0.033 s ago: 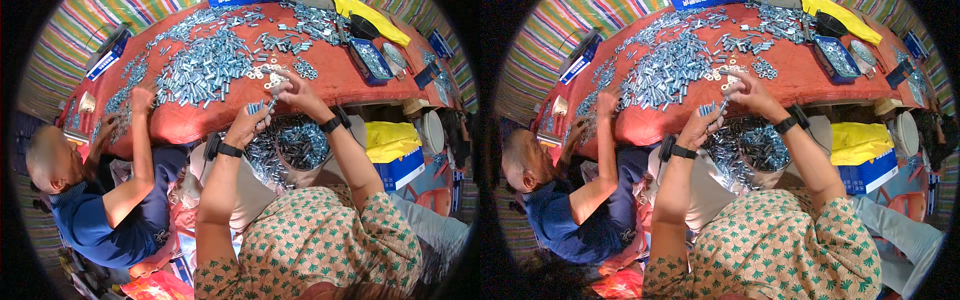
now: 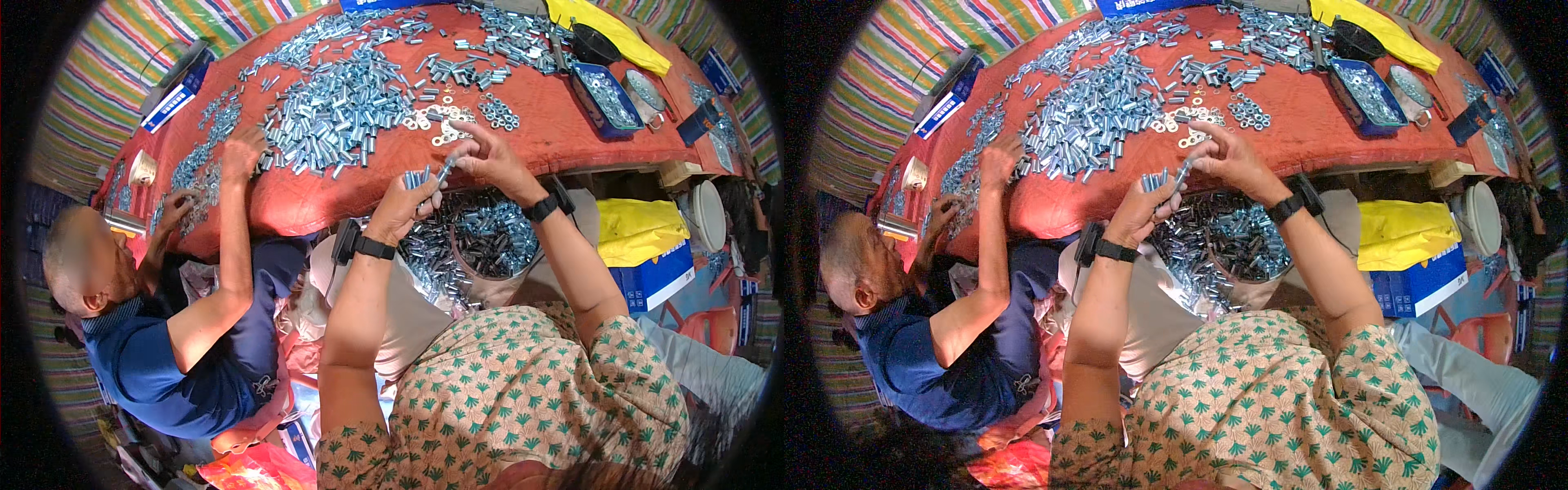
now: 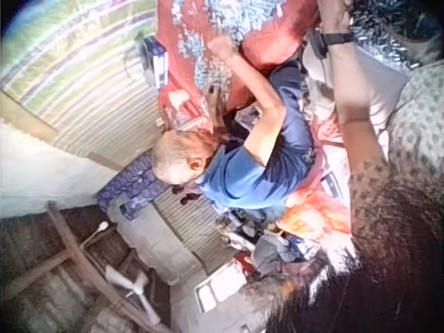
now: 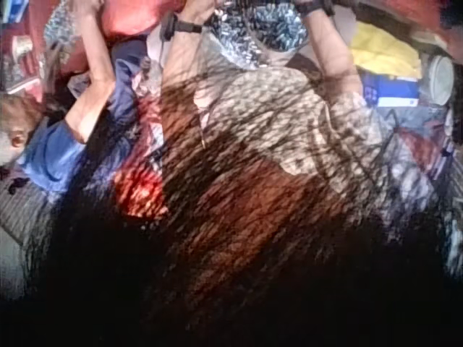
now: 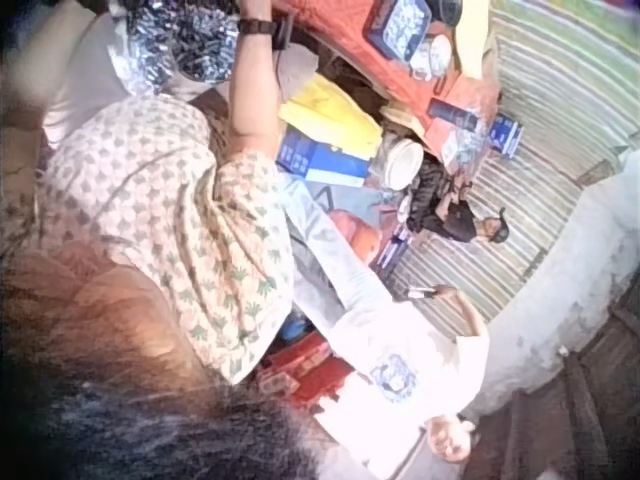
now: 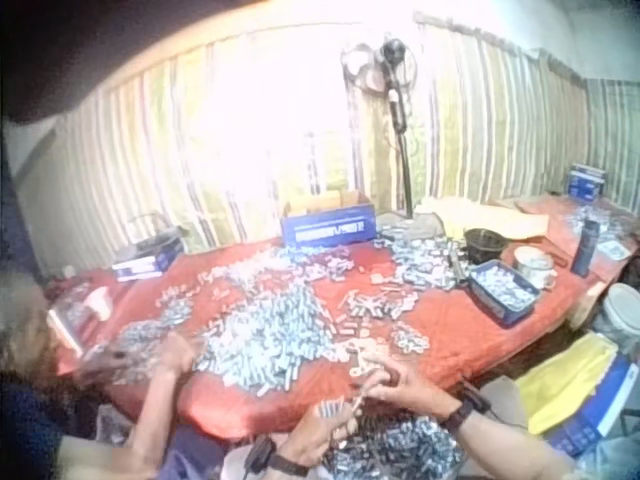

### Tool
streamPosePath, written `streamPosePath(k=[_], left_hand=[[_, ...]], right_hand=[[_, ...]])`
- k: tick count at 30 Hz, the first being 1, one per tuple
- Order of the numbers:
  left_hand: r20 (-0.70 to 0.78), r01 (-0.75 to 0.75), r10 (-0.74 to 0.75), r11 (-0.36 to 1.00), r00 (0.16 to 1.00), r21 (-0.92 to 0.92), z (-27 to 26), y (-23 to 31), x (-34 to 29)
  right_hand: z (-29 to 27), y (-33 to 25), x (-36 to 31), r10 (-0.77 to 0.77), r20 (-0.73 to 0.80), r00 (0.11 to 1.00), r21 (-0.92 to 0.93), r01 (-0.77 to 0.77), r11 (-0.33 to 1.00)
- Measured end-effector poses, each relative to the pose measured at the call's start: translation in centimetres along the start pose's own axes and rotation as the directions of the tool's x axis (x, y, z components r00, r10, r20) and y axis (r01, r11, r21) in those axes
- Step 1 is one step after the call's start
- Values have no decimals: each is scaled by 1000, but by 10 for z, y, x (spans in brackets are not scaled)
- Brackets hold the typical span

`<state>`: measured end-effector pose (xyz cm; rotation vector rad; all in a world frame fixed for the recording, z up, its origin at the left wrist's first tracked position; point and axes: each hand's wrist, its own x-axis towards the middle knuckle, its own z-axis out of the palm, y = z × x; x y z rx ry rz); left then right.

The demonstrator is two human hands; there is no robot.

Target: Sorting metal bolts and washers on a work table.

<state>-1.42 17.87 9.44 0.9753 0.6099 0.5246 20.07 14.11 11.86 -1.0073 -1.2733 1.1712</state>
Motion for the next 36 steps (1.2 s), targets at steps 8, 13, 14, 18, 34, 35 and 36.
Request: streamPosePath(k=[8,13,14,18,34,35,36], left_hand=[[11,18,-19,998,1000,60,-4,-1,-7],[31,39,-40,998,999,49,-10,-2,-13],[25,36,-37,998,999,59,-11,-3,-15],[7,32,-32,997,999,68,-12,-6,-19],[65,48,-57,991,996,128,-13,-6,-35],[58,48,-58,986,997,161,-12,-6,-35],[50,48,-59,980,997,194,-12,-7,-35]], right_hand=[[12,7,-14,-52,26,998,126,48,991],[19,13,-20,-106,97,990,-19,108,994],[22,11,-21,-128,70,989,3,128,992],[21,18,-20,-119,126,985,-56,127,990],[38,8,-36,-54,63,997,-154,63,986],[37,7,-38,-37,88,995,-194,54,980],[39,7,-39,-39,87,995,-195,55,979]])
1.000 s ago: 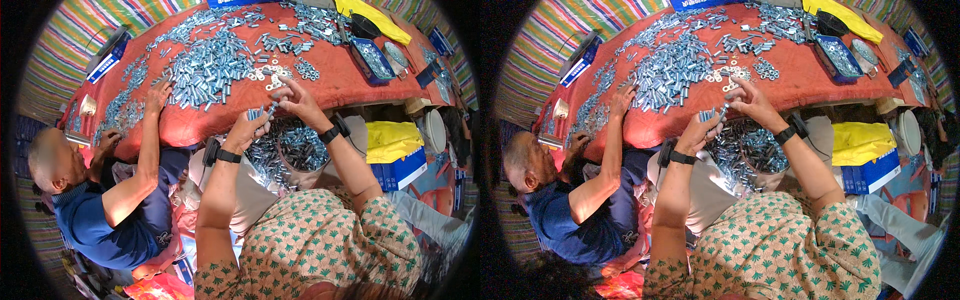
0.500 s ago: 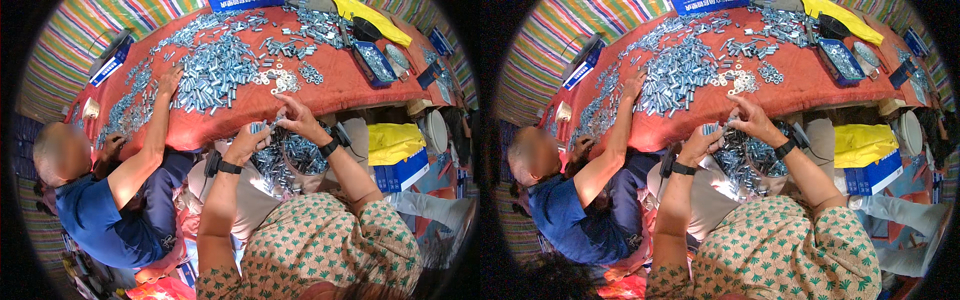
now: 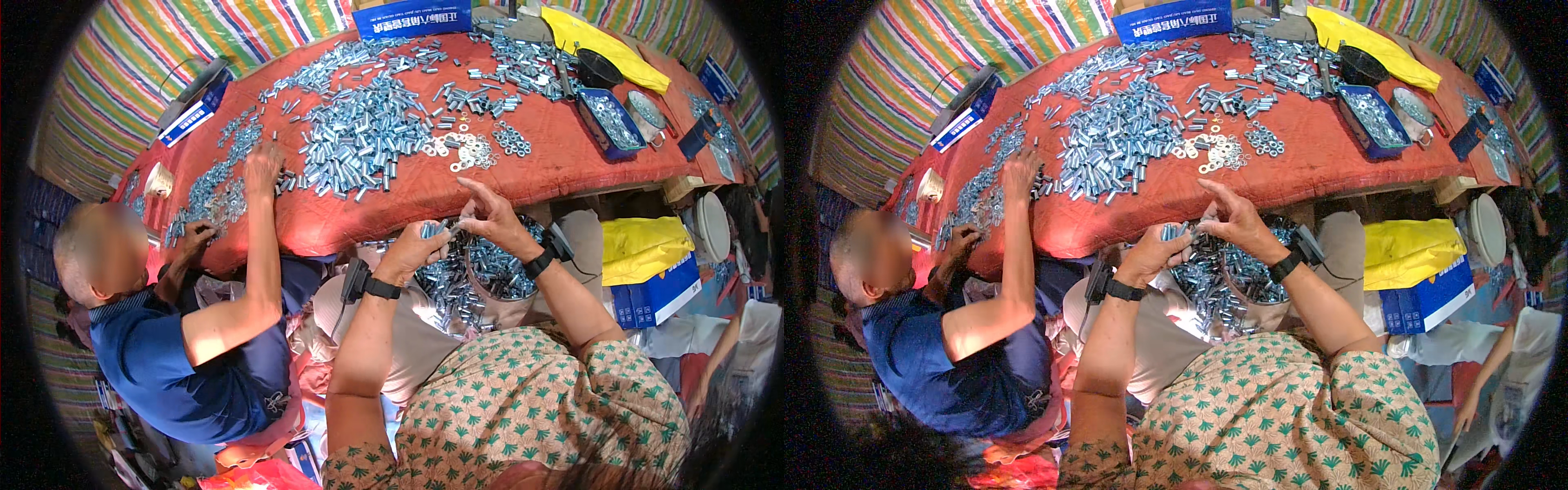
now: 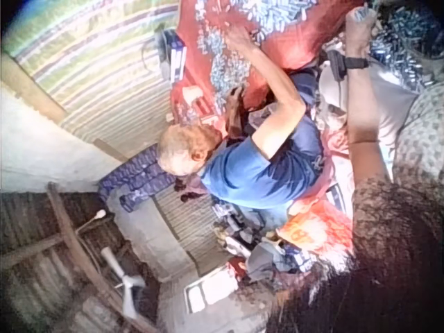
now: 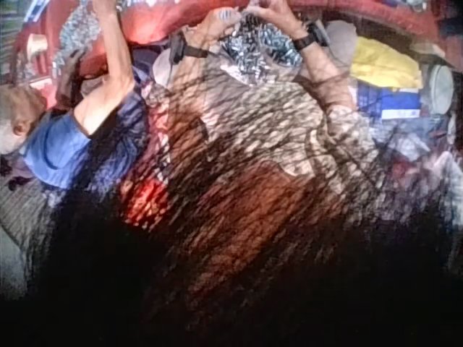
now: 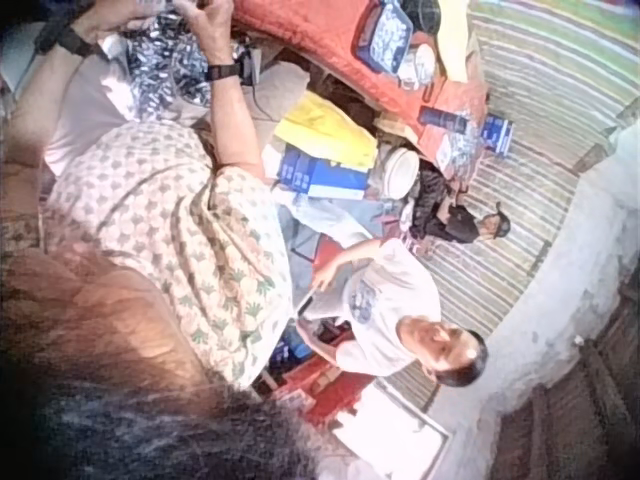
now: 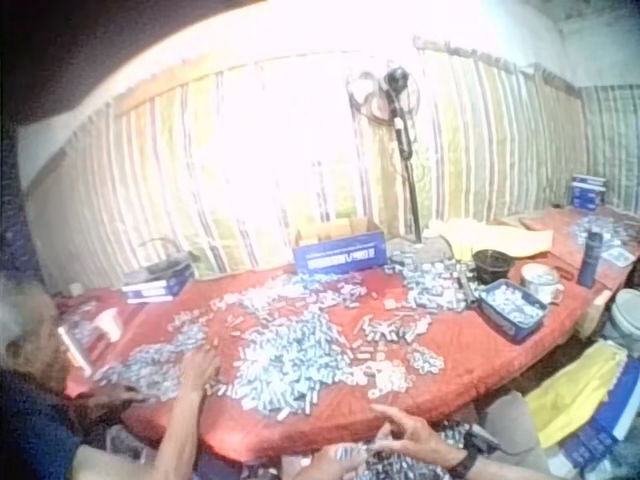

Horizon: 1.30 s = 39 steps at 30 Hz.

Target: Sorting metal bolts and washers on a work table.

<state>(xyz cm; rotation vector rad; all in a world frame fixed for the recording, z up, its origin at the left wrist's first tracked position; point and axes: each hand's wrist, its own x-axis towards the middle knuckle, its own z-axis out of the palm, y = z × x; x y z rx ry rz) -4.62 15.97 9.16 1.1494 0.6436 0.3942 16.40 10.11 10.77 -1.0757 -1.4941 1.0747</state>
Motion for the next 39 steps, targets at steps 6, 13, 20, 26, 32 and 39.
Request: streamPosePath(k=[6,13,20,26,32,39], left_hand=[[11,15,-15,999,1000,34,0,0,-2],[-136,-6,15,998,991,70,-1,-2,0],[-387,-132,54,975,921,-179,-27,15,11],[-338,-100,42,982,940,-158,-30,19,27],[-400,-207,113,958,910,-201,-38,12,30],[-401,-132,25,961,916,-241,-31,16,24]], right_hand=[[4,6,-7,-89,-73,993,27,91,995],[-6,11,5,-49,-239,970,-328,-33,944],[-27,43,126,-272,-350,896,-386,127,914],[-33,82,208,-377,-248,892,-701,104,706],[-37,80,214,-249,-304,919,-432,100,896],[-27,35,145,123,-58,991,360,-94,928]])
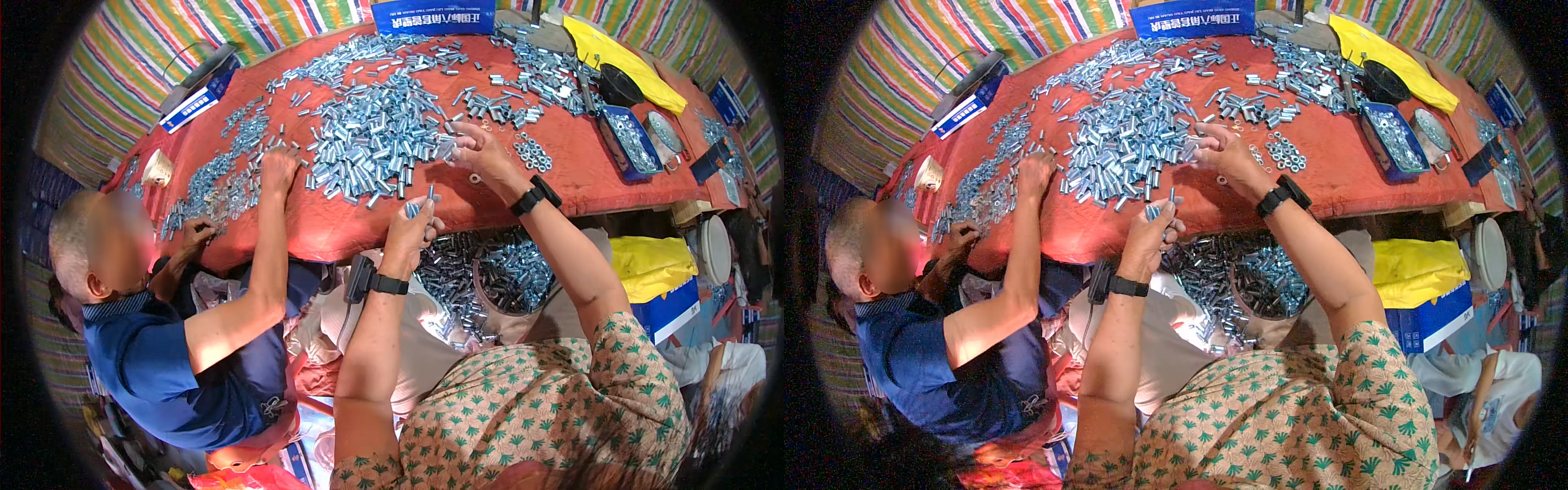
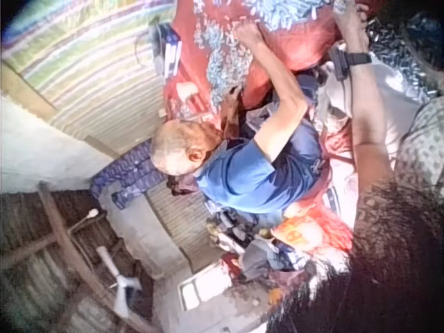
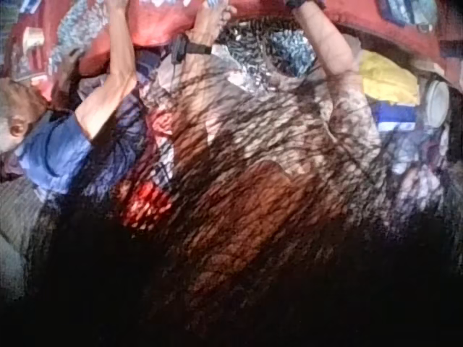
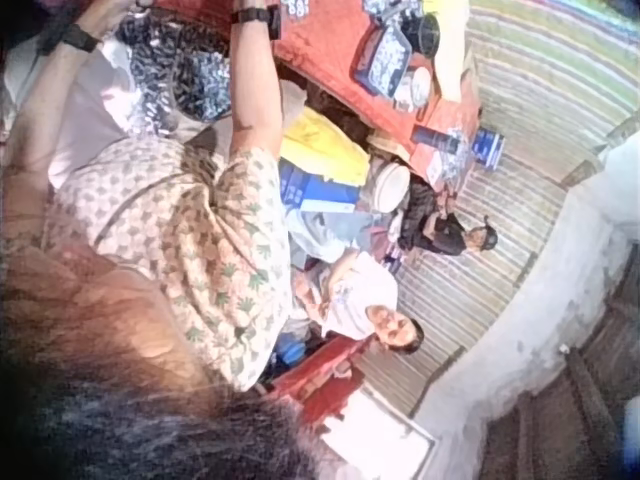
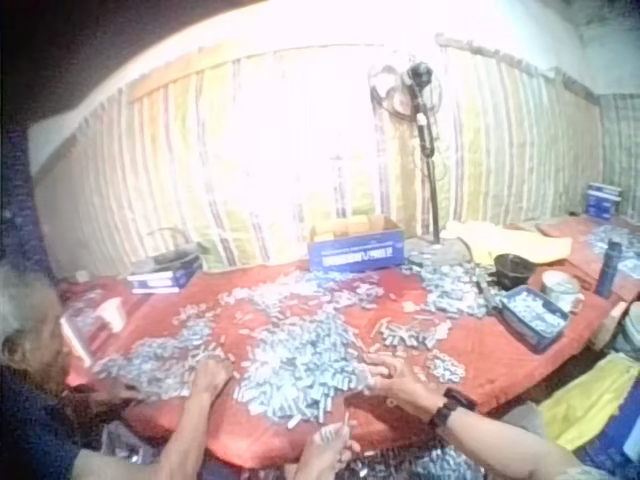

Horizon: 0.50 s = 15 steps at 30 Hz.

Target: Sorting metal bolts and washers on a work table.

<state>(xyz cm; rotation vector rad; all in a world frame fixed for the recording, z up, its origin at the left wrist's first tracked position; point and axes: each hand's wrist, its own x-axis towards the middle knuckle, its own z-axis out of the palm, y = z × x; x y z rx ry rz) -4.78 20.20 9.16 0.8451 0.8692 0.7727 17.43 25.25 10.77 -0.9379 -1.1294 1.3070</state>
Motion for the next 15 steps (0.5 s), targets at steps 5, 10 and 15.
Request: streamPosePath(k=[5,10,15], left_hand=[[13,-2,1,997,1000,75,12,-1,1],[38,-45,41,994,998,99,20,-4,2],[-7,-80,83,971,996,223,20,-7,1]], right_hand=[[15,-15,-37,51,43,998,76,-55,996],[14,1,-47,3,21,1000,76,-5,997],[9,4,-54,87,139,986,-67,-79,995]])
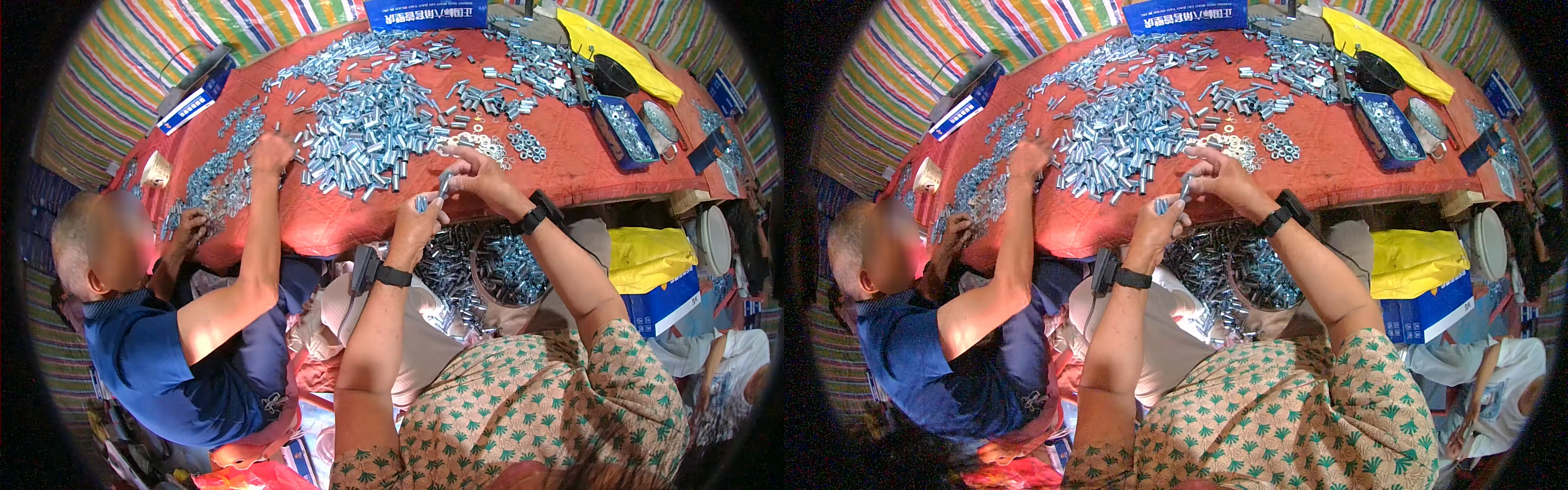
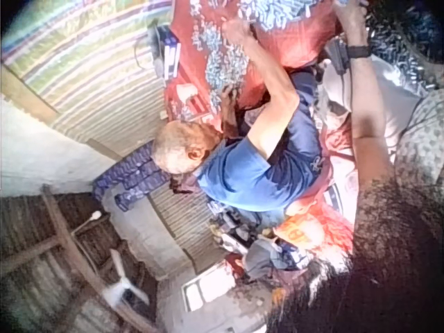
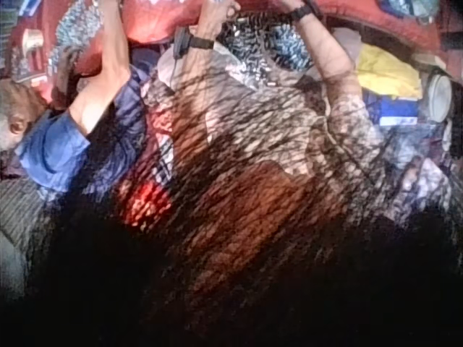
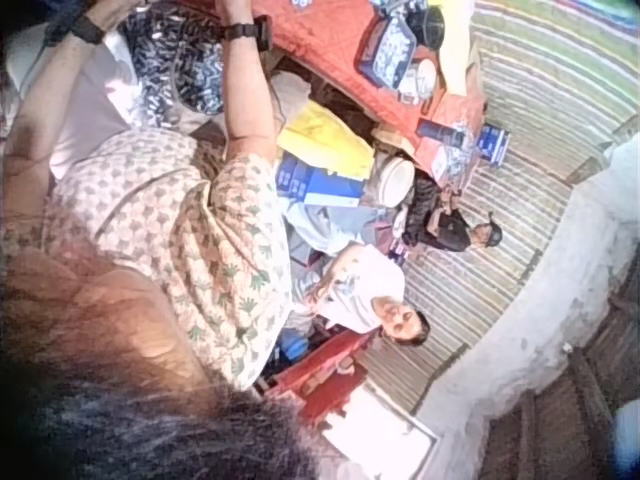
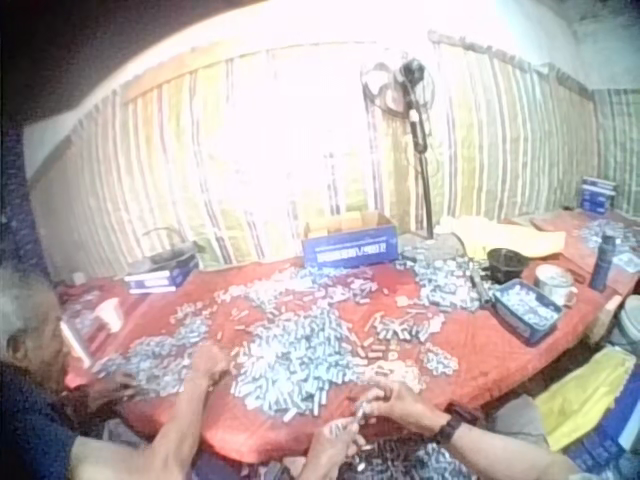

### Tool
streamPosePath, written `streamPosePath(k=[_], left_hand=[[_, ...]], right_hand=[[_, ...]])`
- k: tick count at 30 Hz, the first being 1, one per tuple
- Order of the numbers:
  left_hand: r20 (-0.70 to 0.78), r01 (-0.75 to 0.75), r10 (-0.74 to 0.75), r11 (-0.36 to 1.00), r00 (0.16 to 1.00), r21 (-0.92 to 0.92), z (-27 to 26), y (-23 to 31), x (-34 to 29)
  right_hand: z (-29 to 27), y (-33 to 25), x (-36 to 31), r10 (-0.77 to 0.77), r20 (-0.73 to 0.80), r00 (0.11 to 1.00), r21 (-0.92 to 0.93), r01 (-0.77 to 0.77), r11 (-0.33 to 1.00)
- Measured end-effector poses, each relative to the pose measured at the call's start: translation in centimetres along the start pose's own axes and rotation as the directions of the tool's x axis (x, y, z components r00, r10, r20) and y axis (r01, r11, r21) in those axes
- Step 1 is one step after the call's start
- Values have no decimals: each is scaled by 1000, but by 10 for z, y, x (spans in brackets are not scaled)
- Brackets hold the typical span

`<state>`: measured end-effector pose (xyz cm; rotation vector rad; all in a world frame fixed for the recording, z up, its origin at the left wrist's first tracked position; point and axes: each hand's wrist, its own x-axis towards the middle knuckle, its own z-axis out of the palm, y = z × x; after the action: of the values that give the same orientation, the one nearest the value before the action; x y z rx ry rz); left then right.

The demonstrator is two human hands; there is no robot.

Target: Sorting metal bolts and washers on a work table.

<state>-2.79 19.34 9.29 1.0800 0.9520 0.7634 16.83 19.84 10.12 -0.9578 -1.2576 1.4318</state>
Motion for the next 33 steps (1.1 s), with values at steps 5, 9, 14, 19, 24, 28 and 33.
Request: streamPosePath(k=[5,9,14,19,24,28,33], left_hand=[[128,-2,8,999,992,-52,-2,-9,2],[219,96,-63,985,974,-144,-4,-12,-1],[82,114,-96,959,992,-260,-7,-16,6],[-35,65,-79,951,996,-303,-13,-13,10],[-21,63,-72,954,997,-293,-8,-16,14],[-8,78,-85,946,996,-314,-4,-14,17],[-2,89,-95,941,995,-327,-7,-15,14]], right_hand=[[12,8,-20,9,4,1000,-7,-9,1000],[18,11,-32,23,10,1000,16,-23,1000],[-11,20,-14,-179,-212,961,-211,134,968],[-33,7,10,-500,-247,830,-779,137,612],[-34,16,43,-528,-38,848,-922,174,346],[-40,25,48,-596,35,802,-947,218,236],[-17,6,26,-503,-110,857,-835,195,515]])
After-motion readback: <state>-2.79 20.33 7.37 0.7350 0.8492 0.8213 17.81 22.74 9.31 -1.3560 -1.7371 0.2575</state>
